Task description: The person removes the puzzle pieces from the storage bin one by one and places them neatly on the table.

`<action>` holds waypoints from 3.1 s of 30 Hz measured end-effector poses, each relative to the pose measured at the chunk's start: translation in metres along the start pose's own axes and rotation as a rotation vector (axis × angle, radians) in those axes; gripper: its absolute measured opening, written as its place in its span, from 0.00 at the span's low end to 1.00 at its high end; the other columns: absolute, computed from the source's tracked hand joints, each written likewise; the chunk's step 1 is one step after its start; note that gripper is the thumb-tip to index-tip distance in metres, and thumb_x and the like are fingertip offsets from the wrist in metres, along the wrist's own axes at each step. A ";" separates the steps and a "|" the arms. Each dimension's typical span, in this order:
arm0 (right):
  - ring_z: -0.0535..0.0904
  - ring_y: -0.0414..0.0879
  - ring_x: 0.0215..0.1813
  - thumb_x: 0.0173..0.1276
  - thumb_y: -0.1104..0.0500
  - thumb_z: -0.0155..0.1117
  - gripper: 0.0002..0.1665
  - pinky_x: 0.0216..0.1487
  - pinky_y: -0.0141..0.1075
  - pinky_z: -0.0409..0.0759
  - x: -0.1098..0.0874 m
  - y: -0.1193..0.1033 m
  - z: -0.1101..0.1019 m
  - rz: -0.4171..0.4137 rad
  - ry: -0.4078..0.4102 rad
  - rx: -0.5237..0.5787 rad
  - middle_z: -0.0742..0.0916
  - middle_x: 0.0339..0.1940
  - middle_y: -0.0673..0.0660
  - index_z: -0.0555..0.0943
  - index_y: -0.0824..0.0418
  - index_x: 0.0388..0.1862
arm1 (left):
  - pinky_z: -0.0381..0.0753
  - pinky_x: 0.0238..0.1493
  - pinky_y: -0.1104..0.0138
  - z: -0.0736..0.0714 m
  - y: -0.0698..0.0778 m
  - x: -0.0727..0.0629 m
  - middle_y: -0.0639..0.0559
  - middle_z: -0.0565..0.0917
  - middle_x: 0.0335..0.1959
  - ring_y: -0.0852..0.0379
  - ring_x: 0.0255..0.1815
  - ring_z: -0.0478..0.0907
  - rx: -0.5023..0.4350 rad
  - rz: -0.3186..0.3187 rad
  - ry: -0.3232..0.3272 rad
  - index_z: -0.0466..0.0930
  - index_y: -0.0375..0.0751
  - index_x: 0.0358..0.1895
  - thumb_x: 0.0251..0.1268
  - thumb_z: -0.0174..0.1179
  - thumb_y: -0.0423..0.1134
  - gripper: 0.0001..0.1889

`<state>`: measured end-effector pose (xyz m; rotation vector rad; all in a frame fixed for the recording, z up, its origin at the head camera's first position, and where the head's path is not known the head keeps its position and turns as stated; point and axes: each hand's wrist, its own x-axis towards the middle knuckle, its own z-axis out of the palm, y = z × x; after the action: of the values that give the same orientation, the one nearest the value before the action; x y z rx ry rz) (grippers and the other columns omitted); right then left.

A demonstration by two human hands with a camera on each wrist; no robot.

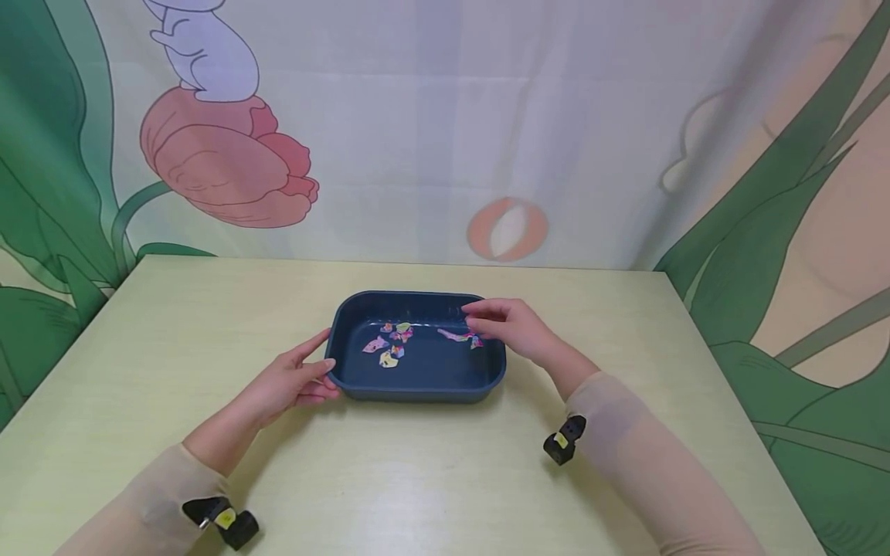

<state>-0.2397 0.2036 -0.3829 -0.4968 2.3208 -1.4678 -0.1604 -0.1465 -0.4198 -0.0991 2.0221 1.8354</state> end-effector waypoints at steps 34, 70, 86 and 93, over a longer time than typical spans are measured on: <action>0.78 0.50 0.51 0.65 0.61 0.62 0.21 0.53 0.42 0.75 0.045 -0.004 0.076 -0.014 -0.083 -0.548 0.81 0.51 0.60 0.78 0.63 0.57 | 0.82 0.37 0.61 0.001 0.001 -0.001 0.44 0.82 0.25 0.45 0.31 0.84 -0.002 0.002 -0.005 0.48 0.51 0.74 0.71 0.50 0.37 0.33; 0.75 0.41 0.32 0.59 0.56 0.69 0.11 0.34 0.31 0.75 0.060 0.008 0.080 -0.034 0.013 -0.575 0.84 0.31 0.50 0.86 0.60 0.40 | 0.82 0.37 0.60 0.000 -0.001 0.000 0.44 0.82 0.25 0.47 0.31 0.84 -0.019 -0.006 -0.020 0.47 0.52 0.74 0.71 0.51 0.39 0.33; 0.73 0.41 0.29 0.59 0.57 0.69 0.12 0.30 0.31 0.74 0.042 -0.009 0.067 -0.195 0.053 -0.552 0.81 0.33 0.50 0.86 0.59 0.41 | 0.82 0.36 0.60 0.002 0.005 0.001 0.44 0.82 0.24 0.46 0.31 0.84 -0.031 -0.008 -0.009 0.47 0.53 0.74 0.71 0.50 0.38 0.33; 0.74 0.42 0.31 0.59 0.58 0.69 0.11 0.32 0.33 0.75 0.033 -0.016 0.049 -0.235 0.077 -0.521 0.82 0.34 0.50 0.86 0.59 0.40 | 0.82 0.37 0.60 0.001 0.003 0.000 0.45 0.82 0.24 0.46 0.32 0.84 -0.034 -0.008 -0.010 0.47 0.53 0.74 0.71 0.50 0.38 0.33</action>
<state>-0.2442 0.1430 -0.3913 -0.8868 2.7862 -0.9649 -0.1614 -0.1450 -0.4173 -0.1067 1.9816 1.8616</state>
